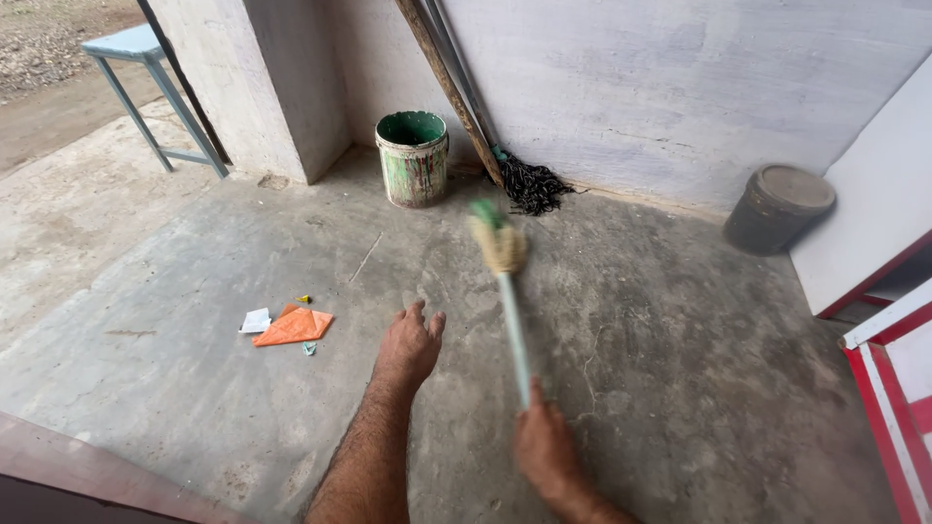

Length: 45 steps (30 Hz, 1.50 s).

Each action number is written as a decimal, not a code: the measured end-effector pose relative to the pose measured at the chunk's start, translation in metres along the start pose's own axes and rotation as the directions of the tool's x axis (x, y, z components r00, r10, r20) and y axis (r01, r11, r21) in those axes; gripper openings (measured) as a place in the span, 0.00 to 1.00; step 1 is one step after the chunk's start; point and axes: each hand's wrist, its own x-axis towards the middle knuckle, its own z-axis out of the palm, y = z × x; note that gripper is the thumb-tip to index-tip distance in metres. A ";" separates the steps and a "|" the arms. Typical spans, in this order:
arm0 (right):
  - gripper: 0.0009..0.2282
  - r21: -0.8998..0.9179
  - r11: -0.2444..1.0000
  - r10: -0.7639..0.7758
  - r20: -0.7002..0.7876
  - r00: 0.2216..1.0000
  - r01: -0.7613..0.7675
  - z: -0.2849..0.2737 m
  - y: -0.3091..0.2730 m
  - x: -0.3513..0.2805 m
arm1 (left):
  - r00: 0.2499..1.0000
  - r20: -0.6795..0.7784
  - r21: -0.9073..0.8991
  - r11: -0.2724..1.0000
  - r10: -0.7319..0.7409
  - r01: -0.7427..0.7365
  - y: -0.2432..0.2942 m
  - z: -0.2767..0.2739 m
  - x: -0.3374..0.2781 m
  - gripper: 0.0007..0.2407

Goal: Sweep the floor in a grocery store using a broom.

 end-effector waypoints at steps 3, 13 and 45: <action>0.28 0.009 0.996 -0.090 0.158 0.983 0.090 -0.018 -0.073 -0.056 | 0.999 0.033 0.013 1.000 0.009 -0.010 0.003 0.012 0.010 0.25; 0.25 -0.036 0.990 -0.129 0.148 0.981 0.135 -0.056 -0.035 -0.003 | 1.000 0.021 0.090 0.996 0.010 -0.012 0.011 -0.013 -0.008 0.25; 0.20 -0.219 0.948 -0.166 0.282 0.945 0.232 -0.103 -0.018 -0.004 | 0.999 -0.027 -0.015 1.000 0.026 -0.026 0.008 -0.027 -0.016 0.25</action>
